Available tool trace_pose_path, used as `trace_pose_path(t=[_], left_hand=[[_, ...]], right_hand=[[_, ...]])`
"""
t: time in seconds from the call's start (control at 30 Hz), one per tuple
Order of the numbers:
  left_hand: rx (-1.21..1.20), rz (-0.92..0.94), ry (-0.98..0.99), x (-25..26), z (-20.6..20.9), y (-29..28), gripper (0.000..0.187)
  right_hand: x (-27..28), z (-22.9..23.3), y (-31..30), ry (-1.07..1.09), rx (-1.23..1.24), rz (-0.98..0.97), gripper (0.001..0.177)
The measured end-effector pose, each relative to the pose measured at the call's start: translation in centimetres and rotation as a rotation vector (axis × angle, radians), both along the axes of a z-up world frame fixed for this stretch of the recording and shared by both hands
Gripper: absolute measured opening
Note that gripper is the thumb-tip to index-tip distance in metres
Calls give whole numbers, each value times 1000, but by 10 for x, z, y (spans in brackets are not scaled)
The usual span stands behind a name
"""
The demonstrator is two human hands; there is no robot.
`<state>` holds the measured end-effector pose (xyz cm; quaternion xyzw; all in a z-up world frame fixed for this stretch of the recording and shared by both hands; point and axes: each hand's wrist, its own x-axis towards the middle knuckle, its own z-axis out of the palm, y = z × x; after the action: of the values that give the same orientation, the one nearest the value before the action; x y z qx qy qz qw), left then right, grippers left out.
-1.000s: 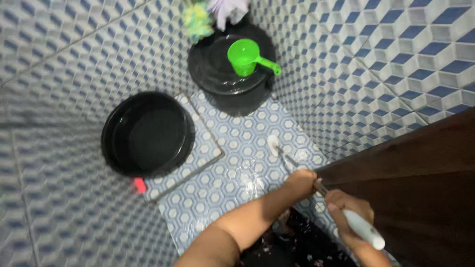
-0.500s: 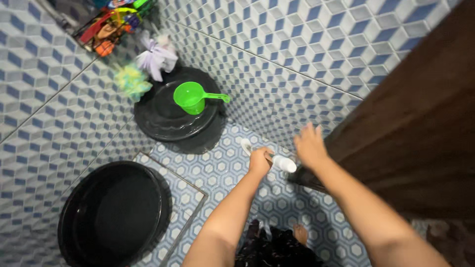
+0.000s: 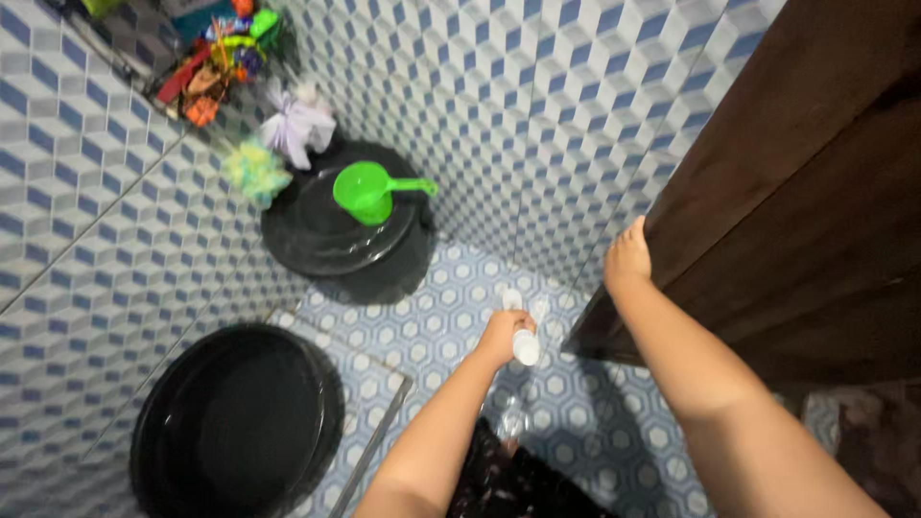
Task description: The person scrubs the tiled floor and walls of a bathroom using a long-handled brush and water.
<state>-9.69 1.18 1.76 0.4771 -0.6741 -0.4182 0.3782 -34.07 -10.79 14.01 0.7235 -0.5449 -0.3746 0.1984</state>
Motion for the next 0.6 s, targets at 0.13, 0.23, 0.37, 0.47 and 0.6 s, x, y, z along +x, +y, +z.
trace_pose_path(t=[0.13, 0.23, 0.37, 0.47, 0.6], left_hand=[[-76, -63, -28, 10, -9, 30, 9], [-3, 5, -44, 13, -17, 37, 21], [155, -7, -22, 13, -38, 57, 30], [-188, -139, -312, 1, -54, 51, 23], [110, -72, -105, -10, -64, 38, 27]], right_hand=[[-1, 9, 61, 17, 7, 60, 48], [8, 28, 102, -101, -1, 16, 46], [27, 87, 169, -1196, 258, -34, 101], [66, 120, 240, -1943, 508, 388, 96], [118, 109, 276, -2091, 94, 61, 24]])
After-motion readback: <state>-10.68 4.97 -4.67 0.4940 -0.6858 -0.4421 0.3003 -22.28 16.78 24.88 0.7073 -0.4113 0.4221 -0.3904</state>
